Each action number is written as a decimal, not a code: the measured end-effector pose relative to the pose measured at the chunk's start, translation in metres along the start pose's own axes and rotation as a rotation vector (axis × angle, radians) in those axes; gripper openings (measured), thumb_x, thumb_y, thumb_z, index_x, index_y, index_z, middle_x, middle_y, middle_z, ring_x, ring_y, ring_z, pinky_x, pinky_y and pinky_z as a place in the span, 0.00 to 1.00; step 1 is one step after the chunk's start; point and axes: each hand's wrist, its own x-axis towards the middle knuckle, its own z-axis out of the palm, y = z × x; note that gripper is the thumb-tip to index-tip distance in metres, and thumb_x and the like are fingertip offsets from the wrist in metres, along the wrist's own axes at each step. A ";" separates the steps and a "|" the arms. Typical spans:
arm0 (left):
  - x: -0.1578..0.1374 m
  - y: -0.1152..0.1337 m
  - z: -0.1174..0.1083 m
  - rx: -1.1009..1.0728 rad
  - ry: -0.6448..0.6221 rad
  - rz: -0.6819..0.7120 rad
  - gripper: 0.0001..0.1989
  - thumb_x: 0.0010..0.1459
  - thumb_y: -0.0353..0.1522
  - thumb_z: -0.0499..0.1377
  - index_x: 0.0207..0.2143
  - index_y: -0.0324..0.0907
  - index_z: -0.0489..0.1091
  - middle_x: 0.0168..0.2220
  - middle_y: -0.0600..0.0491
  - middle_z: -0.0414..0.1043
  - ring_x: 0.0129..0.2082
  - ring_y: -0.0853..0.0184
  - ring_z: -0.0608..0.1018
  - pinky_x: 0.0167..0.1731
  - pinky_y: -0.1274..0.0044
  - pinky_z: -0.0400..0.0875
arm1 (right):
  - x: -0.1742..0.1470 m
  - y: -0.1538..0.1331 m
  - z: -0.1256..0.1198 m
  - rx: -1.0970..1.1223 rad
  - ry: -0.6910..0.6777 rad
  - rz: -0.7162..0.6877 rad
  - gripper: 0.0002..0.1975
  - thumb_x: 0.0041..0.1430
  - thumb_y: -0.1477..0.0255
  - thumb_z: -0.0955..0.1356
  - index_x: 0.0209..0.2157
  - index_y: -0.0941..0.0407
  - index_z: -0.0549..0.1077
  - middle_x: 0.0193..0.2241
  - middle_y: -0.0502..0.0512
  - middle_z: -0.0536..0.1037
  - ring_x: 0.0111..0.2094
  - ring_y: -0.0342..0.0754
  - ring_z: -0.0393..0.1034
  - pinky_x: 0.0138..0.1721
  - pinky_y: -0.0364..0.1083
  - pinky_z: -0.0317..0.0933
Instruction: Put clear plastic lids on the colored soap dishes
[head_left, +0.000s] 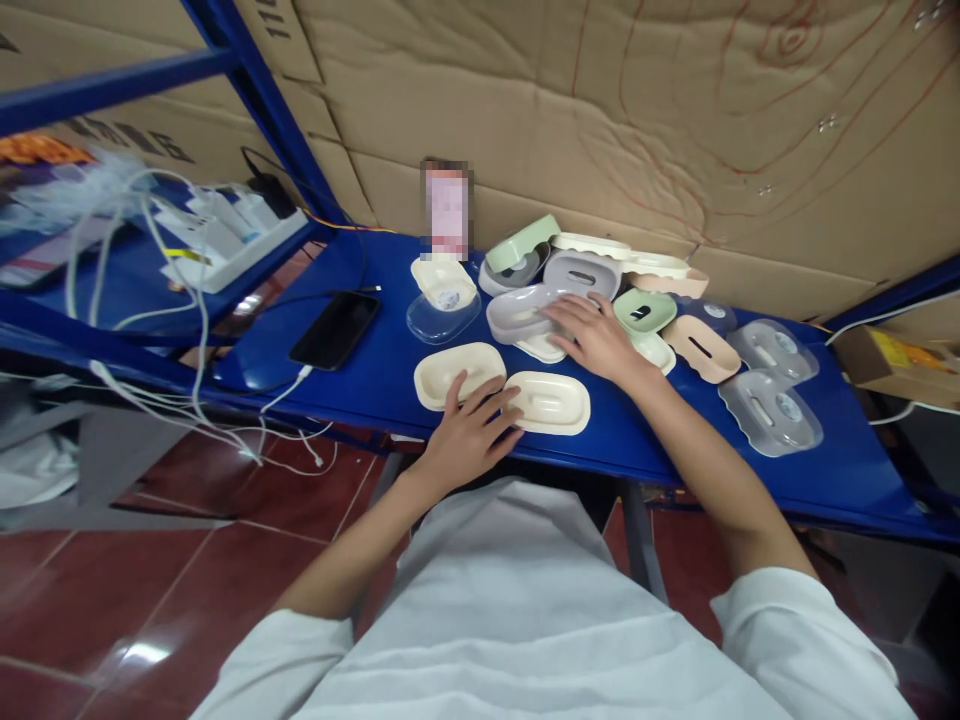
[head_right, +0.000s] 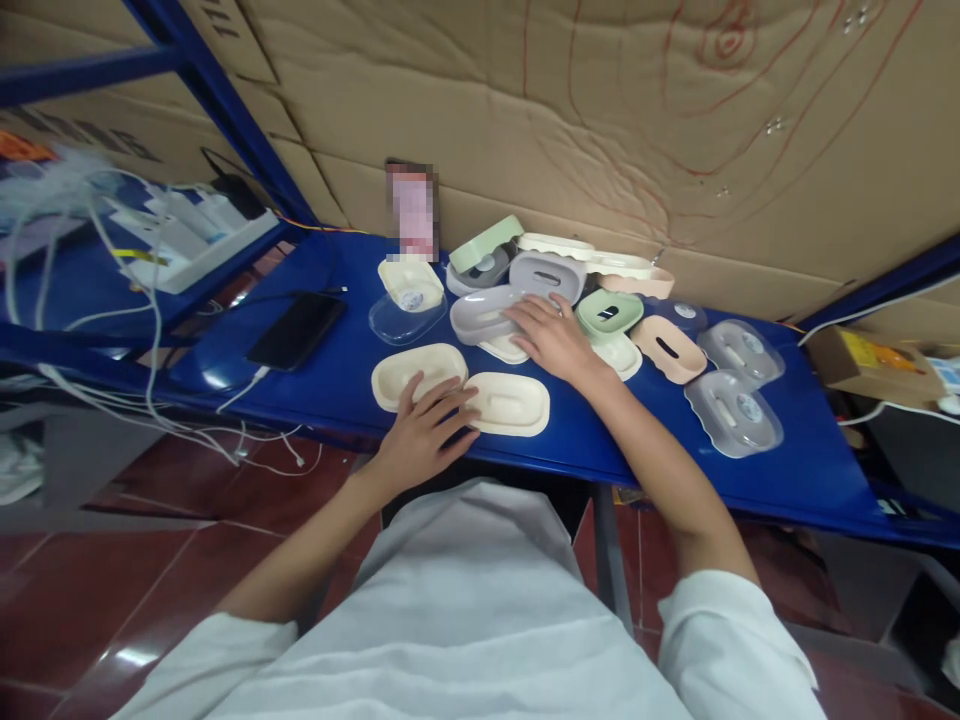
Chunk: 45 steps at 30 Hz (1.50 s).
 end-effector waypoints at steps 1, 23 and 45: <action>0.000 -0.001 0.002 -0.007 -0.005 0.000 0.08 0.73 0.35 0.61 0.51 0.49 0.78 0.62 0.50 0.79 0.68 0.52 0.75 0.77 0.44 0.45 | 0.004 0.003 0.003 0.003 -0.004 0.006 0.19 0.77 0.66 0.64 0.62 0.56 0.76 0.63 0.64 0.79 0.68 0.63 0.68 0.71 0.69 0.51; -0.013 -0.019 -0.003 -0.095 0.068 0.010 0.13 0.73 0.37 0.61 0.57 0.50 0.77 0.64 0.47 0.77 0.64 0.56 0.78 0.76 0.51 0.55 | -0.124 -0.115 0.008 0.129 0.038 0.027 0.20 0.78 0.70 0.65 0.66 0.48 0.73 0.63 0.57 0.80 0.67 0.55 0.72 0.74 0.65 0.57; 0.067 -0.119 -0.051 0.078 0.136 -0.431 0.30 0.61 0.41 0.67 0.63 0.40 0.71 0.59 0.40 0.78 0.59 0.47 0.79 0.59 0.60 0.75 | -0.125 -0.117 0.011 0.267 0.066 0.266 0.38 0.75 0.62 0.68 0.79 0.43 0.49 0.76 0.64 0.58 0.77 0.64 0.54 0.73 0.68 0.61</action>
